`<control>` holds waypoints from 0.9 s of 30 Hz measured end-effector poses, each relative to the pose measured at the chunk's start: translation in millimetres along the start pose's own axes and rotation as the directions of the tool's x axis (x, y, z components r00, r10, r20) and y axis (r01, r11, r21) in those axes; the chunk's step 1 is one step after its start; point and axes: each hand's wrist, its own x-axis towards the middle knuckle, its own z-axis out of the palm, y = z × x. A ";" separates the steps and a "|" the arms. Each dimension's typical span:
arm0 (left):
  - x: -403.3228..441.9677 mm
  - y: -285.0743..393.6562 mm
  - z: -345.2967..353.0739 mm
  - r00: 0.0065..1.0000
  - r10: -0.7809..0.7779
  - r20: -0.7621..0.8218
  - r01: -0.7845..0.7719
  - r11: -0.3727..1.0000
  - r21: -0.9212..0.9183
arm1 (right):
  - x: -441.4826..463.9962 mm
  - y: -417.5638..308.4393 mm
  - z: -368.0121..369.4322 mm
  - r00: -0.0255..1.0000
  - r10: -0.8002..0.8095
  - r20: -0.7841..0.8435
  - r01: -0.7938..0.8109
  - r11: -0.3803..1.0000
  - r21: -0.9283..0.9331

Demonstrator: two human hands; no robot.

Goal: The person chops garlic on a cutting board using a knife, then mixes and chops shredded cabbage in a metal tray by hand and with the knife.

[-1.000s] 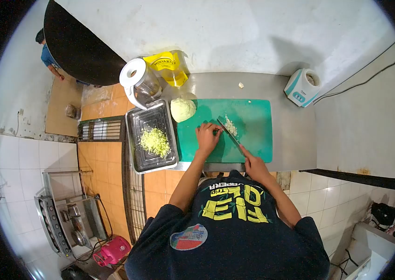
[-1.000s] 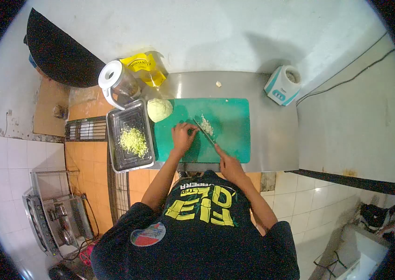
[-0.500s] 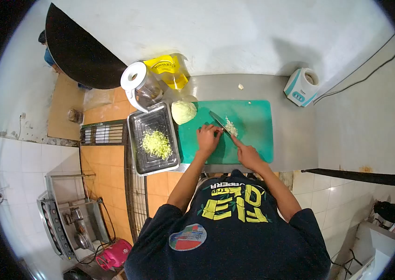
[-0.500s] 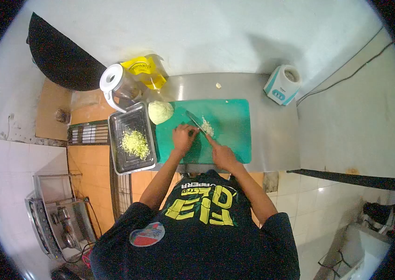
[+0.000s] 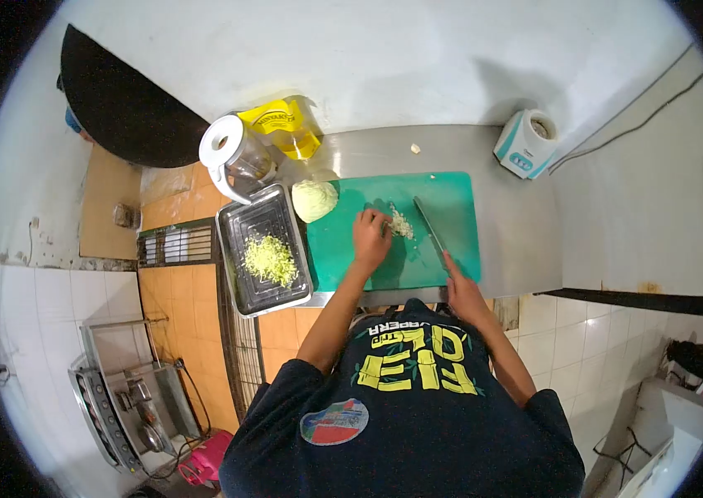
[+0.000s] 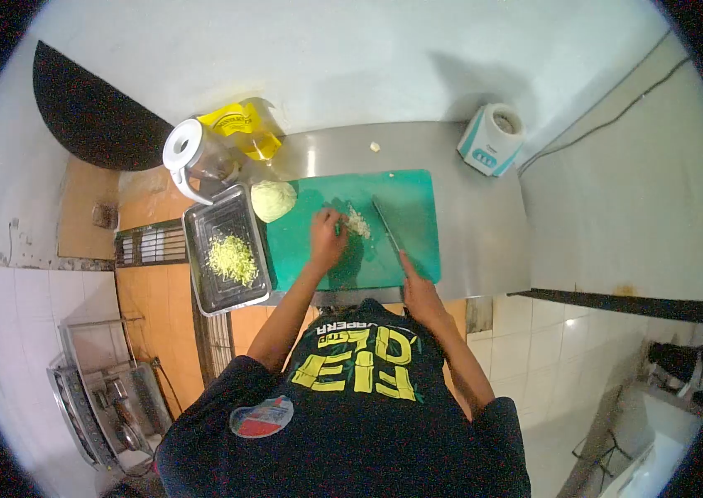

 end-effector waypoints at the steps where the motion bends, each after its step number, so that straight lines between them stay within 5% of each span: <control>1: 4.9 3.6 1.2 0.999 0.030 -0.014 -0.030 0.999 -0.039 | -2.5 1.8 2.3 0.995 0.074 0.065 -0.075 0.997 0.009; 3: 14.6 9.5 4.1 0.995 0.085 -0.051 -0.090 0.989 -0.113 | -0.9 3.1 8.7 0.957 0.210 0.197 -0.218 0.976 0.017; 9: 3.9 6.3 33.2 0.964 0.118 0.238 -0.159 0.974 0.161 | 12.4 -24.8 -0.4 0.906 0.250 0.342 -0.305 0.945 0.116; 15: -33.6 19.5 24.2 0.948 0.163 0.274 -0.165 0.986 -0.015 | 9.2 -3.2 13.9 1.000 -0.012 0.000 0.012 0.982 0.188; 18: -38.9 20.9 21.9 0.972 0.174 0.160 -0.175 0.984 -0.007 | 13.0 -3.6 9.3 0.987 0.132 0.096 -0.150 0.965 0.217; 21: -38.4 21.5 18.6 0.986 0.068 0.153 -0.098 0.975 0.198 | 18.9 1.5 16.1 0.997 0.028 0.068 -0.040 0.981 0.188; 24: -39.0 22.7 18.3 0.963 0.095 0.251 -0.168 0.943 0.287 | 21.7 0.0 13.6 0.946 0.158 0.284 -0.224 0.950 0.216; 27: -35.9 19.6 17.2 0.963 0.152 0.221 -0.192 0.966 0.173 | 19.0 2.2 12.4 0.978 0.086 0.192 -0.128 0.968 0.218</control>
